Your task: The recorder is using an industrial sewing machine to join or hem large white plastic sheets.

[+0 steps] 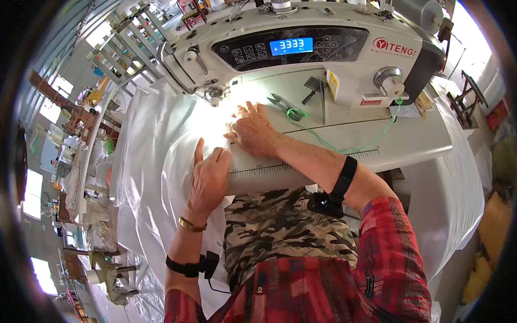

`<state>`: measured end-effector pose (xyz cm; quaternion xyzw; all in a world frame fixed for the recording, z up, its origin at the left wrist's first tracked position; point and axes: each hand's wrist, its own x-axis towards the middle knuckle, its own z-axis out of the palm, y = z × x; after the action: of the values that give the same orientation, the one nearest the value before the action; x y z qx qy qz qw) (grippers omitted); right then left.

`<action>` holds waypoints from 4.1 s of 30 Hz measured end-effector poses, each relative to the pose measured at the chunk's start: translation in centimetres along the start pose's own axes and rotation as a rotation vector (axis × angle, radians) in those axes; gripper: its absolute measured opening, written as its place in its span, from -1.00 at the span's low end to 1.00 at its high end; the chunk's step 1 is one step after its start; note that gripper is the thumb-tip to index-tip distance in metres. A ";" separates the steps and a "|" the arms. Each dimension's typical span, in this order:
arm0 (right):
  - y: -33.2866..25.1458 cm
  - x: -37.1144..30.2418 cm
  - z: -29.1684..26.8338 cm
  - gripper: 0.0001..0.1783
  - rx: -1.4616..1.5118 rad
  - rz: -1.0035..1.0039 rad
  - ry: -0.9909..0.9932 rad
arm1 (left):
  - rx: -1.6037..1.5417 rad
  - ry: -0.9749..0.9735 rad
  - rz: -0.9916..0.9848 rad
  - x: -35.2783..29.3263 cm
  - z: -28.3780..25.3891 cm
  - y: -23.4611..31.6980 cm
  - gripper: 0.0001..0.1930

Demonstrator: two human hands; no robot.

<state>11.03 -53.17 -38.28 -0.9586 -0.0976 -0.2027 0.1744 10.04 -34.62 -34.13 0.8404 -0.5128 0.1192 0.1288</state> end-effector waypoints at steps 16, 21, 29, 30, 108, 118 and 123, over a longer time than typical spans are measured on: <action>0.1 0.4 -1.1 -0.67 -0.093 0.088 -0.328 | 0.142 -0.032 -0.221 4.3 1.7 -1.5 -0.81; 0.4 0.6 -0.9 -0.61 -0.082 0.050 -0.411 | 0.223 0.176 -0.209 3.0 2.5 -1.2 -0.89; 0.5 0.2 -0.4 -0.60 -0.010 0.069 -0.290 | 0.212 0.058 -0.206 0.1 0.6 1.7 -0.93; 0.7 0.2 -0.3 -0.59 0.023 0.071 -0.278 | 0.201 0.060 -0.190 -0.4 0.5 2.0 -0.94; 2.4 3.1 0.4 -0.77 0.519 0.231 0.436 | 0.021 0.060 -0.279 2.1 3.5 -2.5 -0.78; 2.2 3.1 0.4 -0.67 0.561 0.190 0.373 | 0.001 0.089 -0.292 2.8 3.8 -3.8 -0.78; 1.8 2.5 -0.1 -0.75 0.317 0.157 0.326 | 0.019 0.060 -0.344 4.5 3.9 -5.4 -0.85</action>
<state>13.67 -54.53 -37.69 -0.8786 -0.0241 -0.3226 0.3514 17.17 -37.29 -36.85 0.9130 -0.3563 0.1253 0.1545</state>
